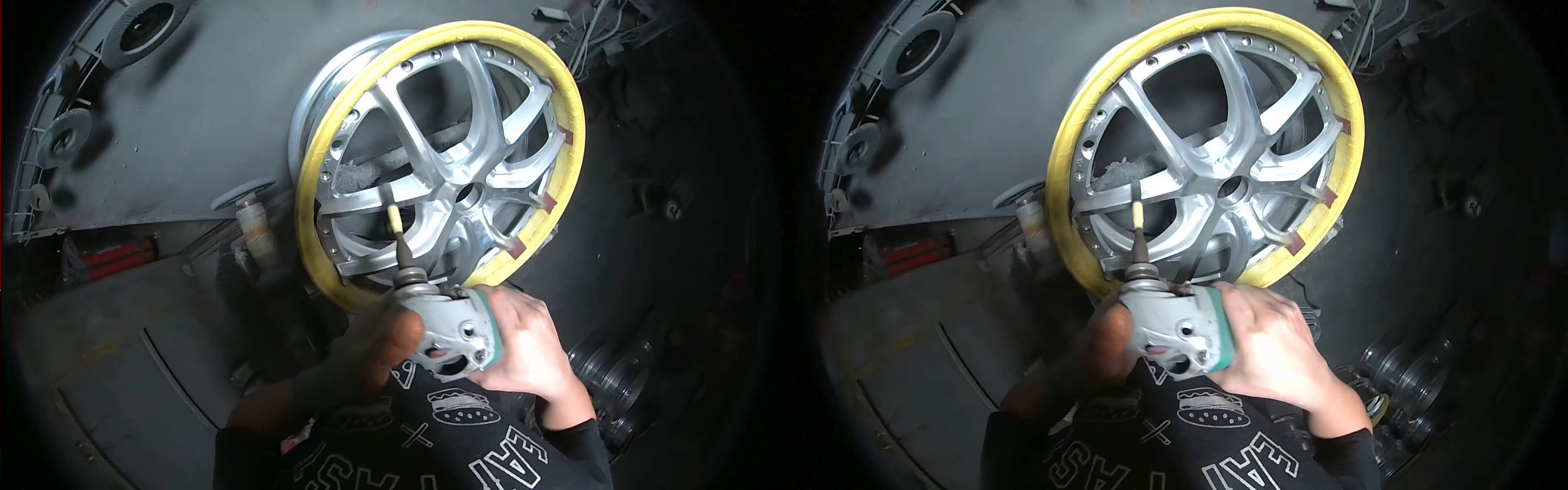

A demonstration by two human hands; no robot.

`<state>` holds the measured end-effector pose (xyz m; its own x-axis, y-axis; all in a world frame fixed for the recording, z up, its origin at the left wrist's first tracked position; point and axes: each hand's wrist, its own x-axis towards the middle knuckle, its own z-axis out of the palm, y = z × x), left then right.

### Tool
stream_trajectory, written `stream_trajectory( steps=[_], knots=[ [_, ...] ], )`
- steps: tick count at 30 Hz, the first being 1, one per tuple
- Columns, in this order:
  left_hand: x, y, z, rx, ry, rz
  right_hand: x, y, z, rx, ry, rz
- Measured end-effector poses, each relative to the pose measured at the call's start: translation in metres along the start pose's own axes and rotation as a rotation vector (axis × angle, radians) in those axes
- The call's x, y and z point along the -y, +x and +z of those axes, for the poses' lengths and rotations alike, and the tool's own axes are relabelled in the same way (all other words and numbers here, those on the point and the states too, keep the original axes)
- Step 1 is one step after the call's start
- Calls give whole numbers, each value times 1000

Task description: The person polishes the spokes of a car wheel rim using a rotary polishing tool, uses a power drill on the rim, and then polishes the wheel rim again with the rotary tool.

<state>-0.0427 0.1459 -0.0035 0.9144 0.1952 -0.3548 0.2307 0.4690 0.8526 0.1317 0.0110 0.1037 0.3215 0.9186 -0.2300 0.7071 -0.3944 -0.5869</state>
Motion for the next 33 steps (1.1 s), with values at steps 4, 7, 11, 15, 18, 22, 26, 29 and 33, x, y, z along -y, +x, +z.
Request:
stream_trajectory(
  steps=[4,7,11,15,18,22,26,29,33],
  knots=[
    [-48,19,31,61,-631,-89,-17,-7,0,-90,39,17],
    [-42,28,34,63,-501,-120,-25,-6,-3,-91,45,38],
    [-45,43,38,88,-391,-89,-38,-8,-6,-73,70,40],
    [-46,45,43,92,-408,-157,-42,-8,-9,-42,59,67],
    [-42,43,38,103,-365,-105,-40,-8,-8,-17,79,51],
    [-29,35,27,71,-252,-41,-27,-6,-4,5,32,51],
    [-38,17,15,23,-209,28,-10,2,3,24,12,11],
    [-37,3,3,5,-314,17,7,8,7,69,-17,18],
    [-26,-15,-12,-54,-332,51,18,20,19,76,22,-87]
  ],
)
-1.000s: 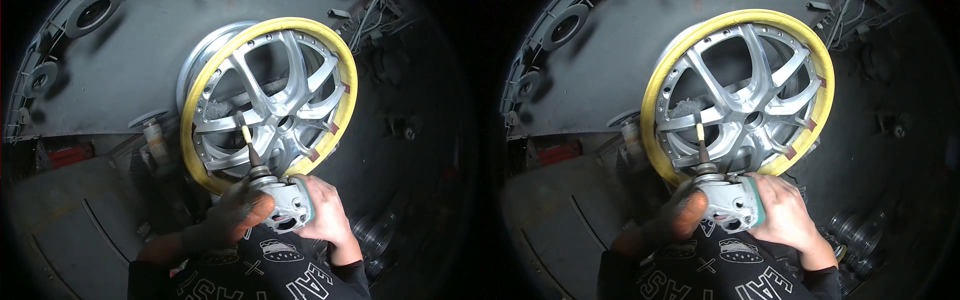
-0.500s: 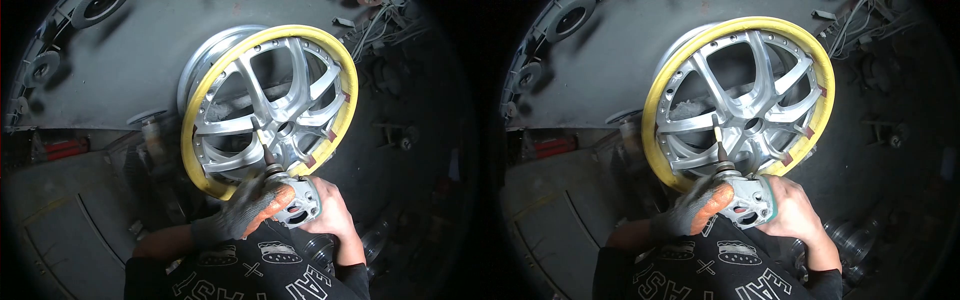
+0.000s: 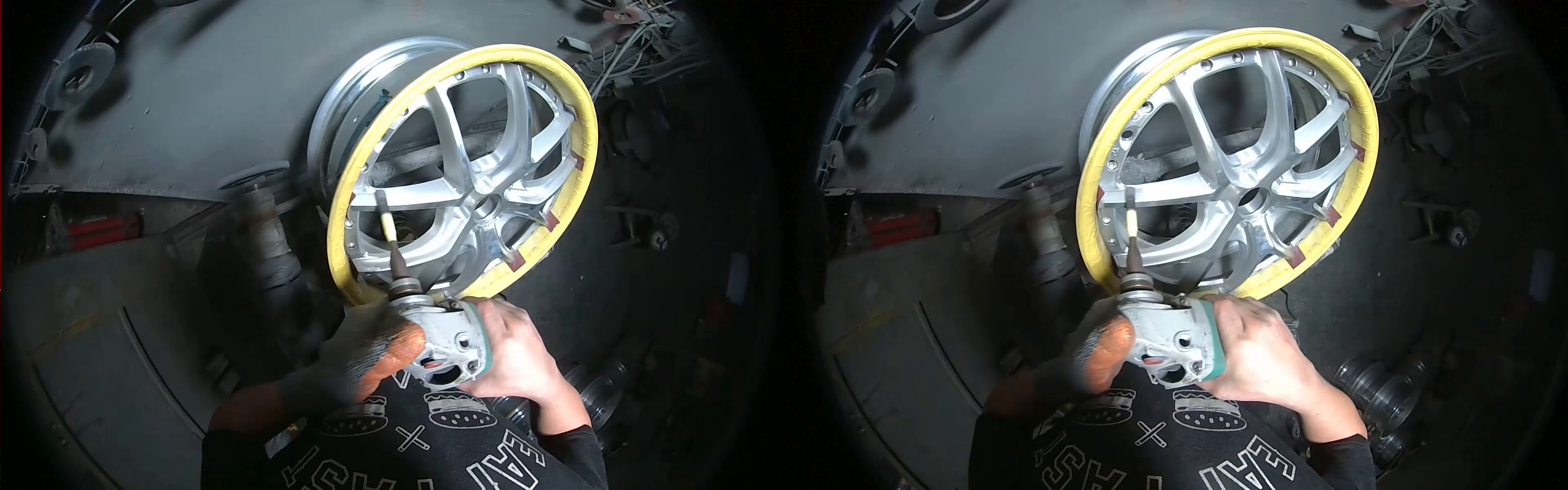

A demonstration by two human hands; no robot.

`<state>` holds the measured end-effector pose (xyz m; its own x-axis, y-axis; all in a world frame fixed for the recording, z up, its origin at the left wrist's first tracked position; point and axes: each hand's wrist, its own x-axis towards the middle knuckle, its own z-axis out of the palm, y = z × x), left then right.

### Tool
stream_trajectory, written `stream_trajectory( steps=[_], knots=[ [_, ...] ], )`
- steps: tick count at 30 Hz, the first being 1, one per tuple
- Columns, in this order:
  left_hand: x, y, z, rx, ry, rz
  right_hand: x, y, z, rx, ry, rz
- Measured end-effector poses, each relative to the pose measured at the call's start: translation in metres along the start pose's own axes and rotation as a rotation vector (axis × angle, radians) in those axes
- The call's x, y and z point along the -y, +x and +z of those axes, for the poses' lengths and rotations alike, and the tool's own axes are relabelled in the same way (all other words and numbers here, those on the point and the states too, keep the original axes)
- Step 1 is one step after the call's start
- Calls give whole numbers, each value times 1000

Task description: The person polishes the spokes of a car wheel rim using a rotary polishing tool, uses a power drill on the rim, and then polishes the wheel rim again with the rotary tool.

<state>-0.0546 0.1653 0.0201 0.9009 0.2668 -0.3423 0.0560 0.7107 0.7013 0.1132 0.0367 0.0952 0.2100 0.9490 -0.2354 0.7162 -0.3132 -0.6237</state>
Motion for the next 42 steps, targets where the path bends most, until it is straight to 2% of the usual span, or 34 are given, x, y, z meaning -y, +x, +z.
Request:
stream_trajectory(
  steps=[2,5,8,10,13,15,17,18,21,22,27,29,33,35,36,39,40,42],
  knots=[
    [6,-13,-24,39,84,-69,5,6,2,26,2,-6],
    [-14,-14,-26,117,117,-155,7,10,4,38,10,-15],
    [-17,-7,-17,94,103,-193,2,8,0,34,29,-5],
    [-2,2,-3,60,-55,-53,-4,-1,-6,-42,10,-36],
    [-7,16,26,7,-178,-118,-17,-17,-15,-58,-22,54],
    [-8,27,40,11,-153,-93,-23,-23,-19,-78,-27,105],
    [-1,35,44,103,-177,-172,-33,-28,-23,-85,-52,122],
    [-2,40,44,152,-94,-156,-39,-31,-24,-87,-37,115],
    [12,49,52,161,-137,-161,-60,-38,-24,-83,-36,90],
    [14,54,49,221,-20,-120,-66,-41,-24,-79,-37,81],
    [21,58,56,195,-63,-217,-84,-48,-21,-82,-47,36],
    [24,59,56,202,41,-124,-84,-50,-21,-83,-39,31],
    [22,58,47,266,66,-95,-77,-48,-19,-79,-73,7],
    [19,51,45,224,60,-104,-72,-46,-15,-67,-68,4],
    [22,47,43,216,-54,-106,-69,-45,-12,-64,-58,-11],
    [26,29,25,156,2,-122,-56,-39,-4,-53,-56,-32],
    [2,26,29,152,79,-119,-53,-38,-2,-28,-68,-31],
    [6,14,11,161,21,-181,-43,-31,5,-13,-72,-51]
  ],
)
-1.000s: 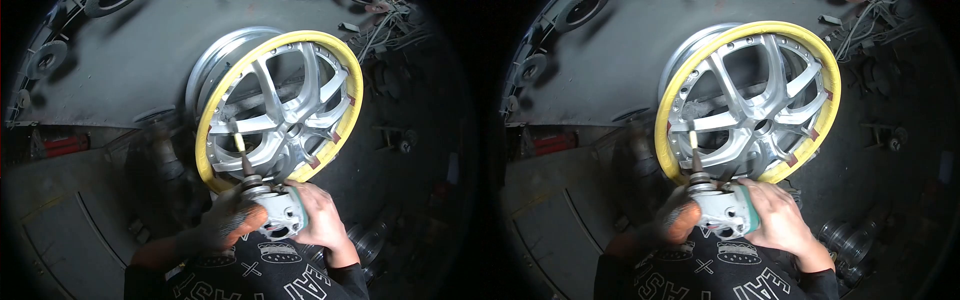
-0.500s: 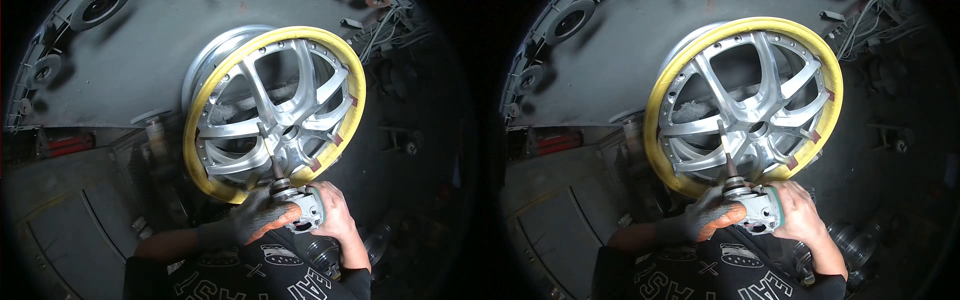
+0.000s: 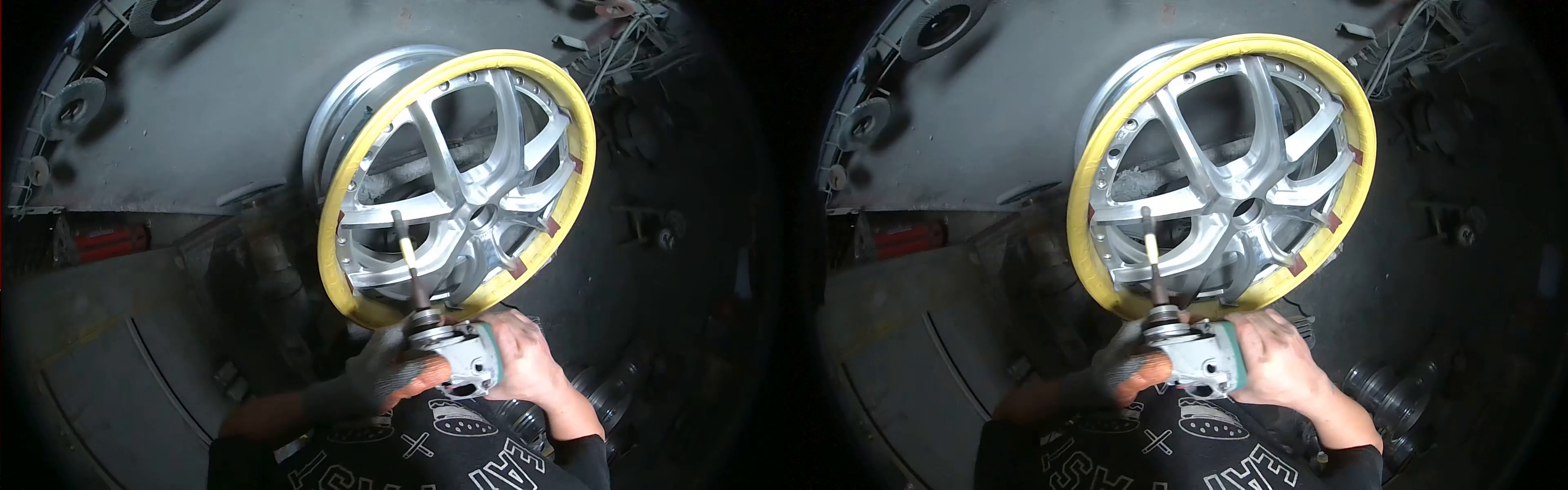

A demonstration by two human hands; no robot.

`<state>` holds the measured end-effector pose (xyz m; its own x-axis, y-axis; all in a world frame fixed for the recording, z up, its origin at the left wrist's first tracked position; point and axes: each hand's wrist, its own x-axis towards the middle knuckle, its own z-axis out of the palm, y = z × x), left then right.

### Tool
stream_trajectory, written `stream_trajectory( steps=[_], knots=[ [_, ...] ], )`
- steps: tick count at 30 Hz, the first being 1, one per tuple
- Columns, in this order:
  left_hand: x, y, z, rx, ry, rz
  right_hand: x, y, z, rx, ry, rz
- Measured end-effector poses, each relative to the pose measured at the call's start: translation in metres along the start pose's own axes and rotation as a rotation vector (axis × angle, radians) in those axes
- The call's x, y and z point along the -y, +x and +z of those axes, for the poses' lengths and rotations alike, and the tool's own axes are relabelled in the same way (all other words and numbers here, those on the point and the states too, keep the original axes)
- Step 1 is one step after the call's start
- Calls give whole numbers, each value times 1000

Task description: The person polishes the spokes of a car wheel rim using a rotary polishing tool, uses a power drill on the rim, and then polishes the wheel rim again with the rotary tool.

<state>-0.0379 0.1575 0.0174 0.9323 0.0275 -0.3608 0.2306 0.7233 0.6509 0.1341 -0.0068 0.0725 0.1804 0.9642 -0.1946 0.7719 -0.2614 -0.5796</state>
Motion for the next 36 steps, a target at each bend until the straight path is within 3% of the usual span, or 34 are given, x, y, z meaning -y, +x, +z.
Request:
stream_trajectory(
  steps=[1,2,5,6,10,13,14,17,18,21,22,26,28,32,34,36],
  knots=[
    [5,-6,-4,7,-63,-57,5,5,2,-5,2,3],
    [11,-8,-1,-144,-280,-117,10,9,4,9,13,-12],
    [0,-29,-11,-117,-208,14,20,21,15,-3,36,-53],
    [-1,-28,-19,-111,-105,-73,22,25,18,11,33,-50],
    [-11,-29,-18,-41,-252,-10,22,28,17,-5,32,-46],
    [-1,-13,-9,-87,-113,-80,13,18,7,-45,31,-46],
    [-3,-10,-4,3,-32,45,9,13,2,-67,-4,-40],
    [0,8,12,16,-7,42,-6,-2,-9,-104,-62,-27],
    [5,15,8,52,-116,-149,-13,-8,-11,-96,-92,-14],
    [16,22,20,58,-160,-23,-33,-17,-11,-104,-109,-19],
    [23,36,16,155,-308,-121,-39,-20,-11,-97,-115,-8],
    [22,53,28,122,-255,-224,-53,-22,-11,-107,-114,-14],
    [24,56,33,-6,-137,-223,-56,-22,-9,-108,-110,-25],
    [29,49,21,49,-71,-162,-54,-21,-5,-100,-99,-43],
    [30,40,20,-81,-27,-147,-49,-17,-1,-112,-107,-86],
    [10,28,18,-63,23,-218,-42,-12,4,-106,-122,-100]
  ],
)
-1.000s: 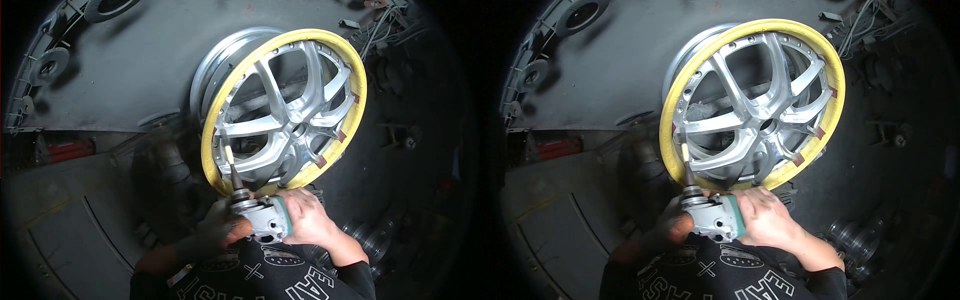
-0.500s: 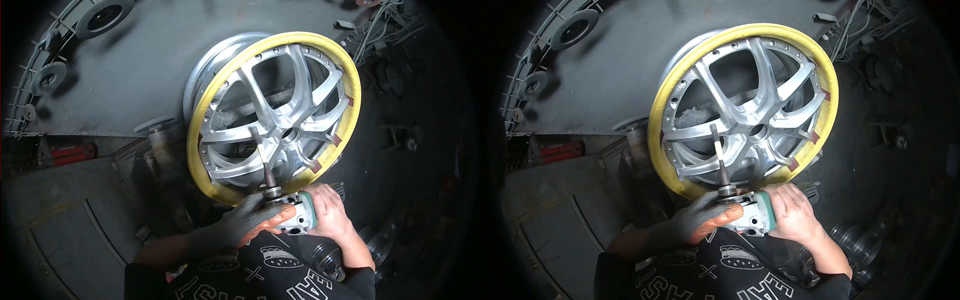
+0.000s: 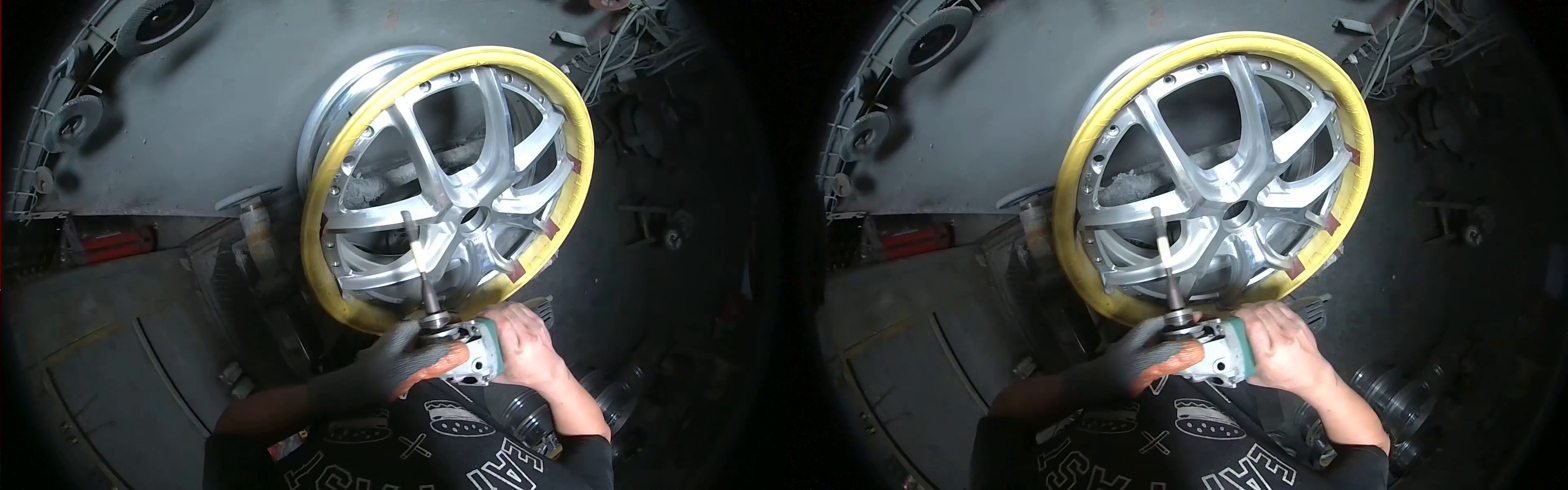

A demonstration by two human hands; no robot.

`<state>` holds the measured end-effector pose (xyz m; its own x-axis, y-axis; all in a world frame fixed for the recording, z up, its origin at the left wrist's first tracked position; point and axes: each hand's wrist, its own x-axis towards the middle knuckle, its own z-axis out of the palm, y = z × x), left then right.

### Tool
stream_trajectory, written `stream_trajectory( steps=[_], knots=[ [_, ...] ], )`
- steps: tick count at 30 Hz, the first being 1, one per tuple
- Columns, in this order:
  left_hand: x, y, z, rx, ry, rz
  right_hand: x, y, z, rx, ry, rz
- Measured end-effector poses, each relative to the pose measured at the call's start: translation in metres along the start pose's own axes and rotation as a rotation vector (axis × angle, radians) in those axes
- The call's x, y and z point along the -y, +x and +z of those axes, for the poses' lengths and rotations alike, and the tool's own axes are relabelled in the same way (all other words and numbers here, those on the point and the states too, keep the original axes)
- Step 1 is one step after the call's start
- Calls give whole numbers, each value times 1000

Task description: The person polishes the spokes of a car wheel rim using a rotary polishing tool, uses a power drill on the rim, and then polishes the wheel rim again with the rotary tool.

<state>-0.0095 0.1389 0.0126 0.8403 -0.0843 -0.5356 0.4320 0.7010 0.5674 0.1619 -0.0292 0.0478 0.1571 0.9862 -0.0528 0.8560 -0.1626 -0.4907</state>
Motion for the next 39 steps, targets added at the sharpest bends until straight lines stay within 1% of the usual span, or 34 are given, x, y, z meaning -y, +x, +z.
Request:
stream_trajectory(
  steps=[1,2,3,5,6,7,9,10,12,13,15,16,17,19,20,21,22,24,27,28,30,32,35,36,38,39],
  knots=[
    [-8,-8,-2,10,57,-69,4,3,2,3,-11,-18],
    [-4,-15,-3,-56,74,-1,9,7,4,15,-11,-33],
    [-3,-20,-8,-56,74,1,13,12,7,34,15,-37],
    [0,-29,-24,-49,22,-22,19,20,18,23,54,-77],
    [-1,-31,-26,-88,-33,0,22,24,22,21,50,-96],
    [-3,-35,-26,-88,-21,-1,27,32,18,29,88,-116],
    [-16,-44,-20,-104,-128,-25,28,36,20,12,104,-118],
    [-14,-41,-21,-106,-123,-26,26,34,19,7,106,-119],
    [-5,-31,-24,31,-148,-12,19,27,12,-12,29,-94],
    [-5,-24,-18,29,-149,-12,14,23,7,-17,1,-79],
    [-4,-4,0,31,-7,67,2,13,-1,-59,-39,-56],
    [5,6,1,64,-39,170,-5,9,-7,-58,-40,-52],
    [6,9,6,63,-42,175,-11,4,-10,-70,-47,-50],
    [-21,10,26,65,107,29,-18,-1,-20,-30,-62,-22],
    [22,24,10,105,54,265,-23,-3,-21,-27,-62,-25],
    [24,31,11,102,52,266,-29,-5,-21,-27,-63,-28],
    [24,39,13,107,-120,74,-33,-6,-21,-29,-64,-31],
    [23,46,17,106,-289,-117,-39,-9,-19,-28,-69,-38],
    [23,50,19,48,-286,-95,-46,-10,-15,-35,-75,-46],
    [26,53,15,88,-188,-89,-47,-11,-13,-43,-79,-49],
    [27,52,14,128,-92,-80,-49,-12,-6,-50,-71,-50],
    [31,47,14,44,-36,34,-46,-11,0,-56,-63,-53],
    [44,38,-5,87,-69,60,-38,-4,11,-71,-26,-69],
    [41,34,-9,87,-68,56,-36,-2,15,-68,5,-83],
    [30,27,-13,60,85,-12,-35,2,21,-62,41,-105],
    [24,24,-10,62,92,-13,-35,3,20,-68,41,-102]
  ],
)
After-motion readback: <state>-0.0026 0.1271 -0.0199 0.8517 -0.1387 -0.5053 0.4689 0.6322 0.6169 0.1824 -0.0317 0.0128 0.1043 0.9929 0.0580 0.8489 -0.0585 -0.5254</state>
